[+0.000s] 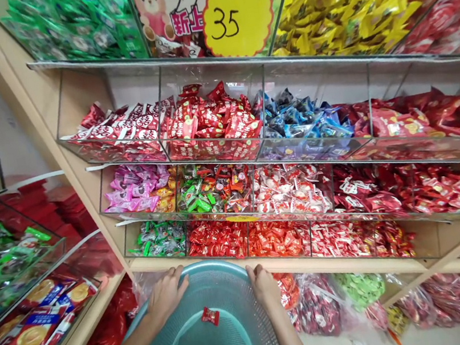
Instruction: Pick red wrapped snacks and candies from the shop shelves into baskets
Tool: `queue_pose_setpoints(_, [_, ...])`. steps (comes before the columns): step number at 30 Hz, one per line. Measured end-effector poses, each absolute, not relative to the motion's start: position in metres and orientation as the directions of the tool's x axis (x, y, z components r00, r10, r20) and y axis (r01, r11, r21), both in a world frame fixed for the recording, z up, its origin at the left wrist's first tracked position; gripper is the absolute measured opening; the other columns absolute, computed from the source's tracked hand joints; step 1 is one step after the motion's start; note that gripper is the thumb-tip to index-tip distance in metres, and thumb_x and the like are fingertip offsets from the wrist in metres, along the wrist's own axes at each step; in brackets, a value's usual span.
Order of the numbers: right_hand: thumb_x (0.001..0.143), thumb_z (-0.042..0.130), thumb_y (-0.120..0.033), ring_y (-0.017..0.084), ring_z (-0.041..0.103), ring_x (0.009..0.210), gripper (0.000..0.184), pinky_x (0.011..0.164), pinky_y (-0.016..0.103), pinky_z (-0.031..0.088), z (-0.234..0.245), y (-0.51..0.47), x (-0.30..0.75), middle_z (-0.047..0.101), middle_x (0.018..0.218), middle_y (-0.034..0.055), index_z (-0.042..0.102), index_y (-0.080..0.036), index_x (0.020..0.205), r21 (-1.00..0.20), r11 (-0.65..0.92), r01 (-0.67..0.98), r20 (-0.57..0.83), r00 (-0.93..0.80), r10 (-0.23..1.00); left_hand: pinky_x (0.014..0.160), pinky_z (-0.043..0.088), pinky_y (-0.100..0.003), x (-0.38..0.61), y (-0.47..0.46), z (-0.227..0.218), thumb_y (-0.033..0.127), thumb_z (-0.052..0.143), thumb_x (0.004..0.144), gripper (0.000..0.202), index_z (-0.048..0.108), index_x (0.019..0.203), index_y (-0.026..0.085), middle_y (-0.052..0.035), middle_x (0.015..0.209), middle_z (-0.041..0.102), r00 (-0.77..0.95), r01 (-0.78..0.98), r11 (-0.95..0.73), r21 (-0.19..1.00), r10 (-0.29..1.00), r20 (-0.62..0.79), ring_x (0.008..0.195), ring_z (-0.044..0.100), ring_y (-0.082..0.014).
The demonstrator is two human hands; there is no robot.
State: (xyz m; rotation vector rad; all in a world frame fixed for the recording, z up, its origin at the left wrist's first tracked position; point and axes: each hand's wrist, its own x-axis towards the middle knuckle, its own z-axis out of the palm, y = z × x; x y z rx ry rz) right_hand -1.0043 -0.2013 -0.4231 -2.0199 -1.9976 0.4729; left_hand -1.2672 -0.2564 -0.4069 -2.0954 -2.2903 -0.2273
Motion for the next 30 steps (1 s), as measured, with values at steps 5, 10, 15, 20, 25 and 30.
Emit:
queue_pose_setpoints(5, [0.087,0.013,-0.050,0.027,0.059,0.094,0.058,0.074,0.037,0.039,-0.426,-0.197,-1.006,0.064,0.096,0.0167,0.061,-0.017,0.094,-0.389,0.015,0.921,-0.179,-0.092,0.980,0.065,0.042,-0.032,-1.267,-0.243,-0.399,0.057,0.016,0.082,0.060,0.058,0.095,0.016,-0.0128,0.083,0.065,-0.138,0.986,0.136,0.099,0.990,0.021,0.079,0.061,-0.0243])
queue_pose_setpoints(10, [0.087,0.012,-0.051,0.029,0.059,0.094,0.061,0.076,0.038,0.040,-0.410,-0.194,-1.025,0.064,0.097,0.0173,0.062,-0.016,0.096,-0.382,0.061,0.922,-0.148,-0.126,0.981,0.069,0.041,-0.033,-1.257,-0.224,-0.390,0.068,0.022,0.075,0.070,0.062,0.088,0.013,-0.0157,0.086,0.065,-0.100,0.991,0.098,0.093,0.995,0.025,0.084,0.060,-0.0272])
queue_pose_setpoints(15, [0.088,0.013,-0.050,0.027,0.059,0.094,0.060,0.078,0.038,0.040,-0.421,-0.196,-1.037,0.065,0.095,0.0167,0.062,-0.016,0.091,-0.399,0.067,0.915,-0.136,-0.132,0.982,0.069,0.042,-0.032,-1.257,-0.224,-0.402,0.061,0.024,0.079,0.062,0.054,0.105,0.013,-0.0138,0.087,0.064,-0.028,0.999,0.026,0.037,0.998,0.055,0.085,0.059,-0.0255])
queue_pose_setpoints(20, [0.088,0.018,-0.048,0.026,0.061,0.087,0.052,0.070,0.035,0.041,-0.435,-0.200,-1.043,0.066,0.088,0.0140,0.060,-0.018,0.085,-0.419,0.016,0.908,-0.097,-0.062,0.993,0.072,0.041,-0.031,-1.261,-0.224,-0.421,0.056,0.024,0.082,0.054,0.053,0.103,0.015,-0.0128,0.094,0.062,-0.005,1.000,0.007,-0.012,0.989,0.145,0.088,0.057,-0.0233])
queue_pose_setpoints(25, [0.088,0.029,-0.035,0.020,0.060,0.073,0.031,0.062,0.027,0.039,-0.417,-0.198,-1.048,0.064,0.080,0.0075,0.055,-0.020,0.082,-0.436,0.046,0.899,0.189,0.042,0.981,0.070,0.042,-0.031,-1.262,-0.222,-0.418,0.057,0.024,0.082,0.053,0.055,0.098,0.018,-0.0103,0.092,0.063,0.005,0.998,-0.012,0.059,0.992,0.127,0.086,0.058,-0.0237])
queue_pose_setpoints(30, [0.083,0.043,-0.026,0.018,0.056,0.086,0.017,0.074,0.025,0.037,-0.390,-0.173,-1.070,0.061,0.089,0.0065,0.057,-0.020,0.089,-0.421,0.268,0.866,0.327,-0.131,0.936,0.067,0.042,-0.030,-1.266,-0.228,-0.410,0.058,0.027,0.081,0.053,0.055,0.103,0.018,-0.0102,0.090,0.064,-0.070,0.990,0.062,0.129,0.996,0.056,0.084,0.060,-0.0240])
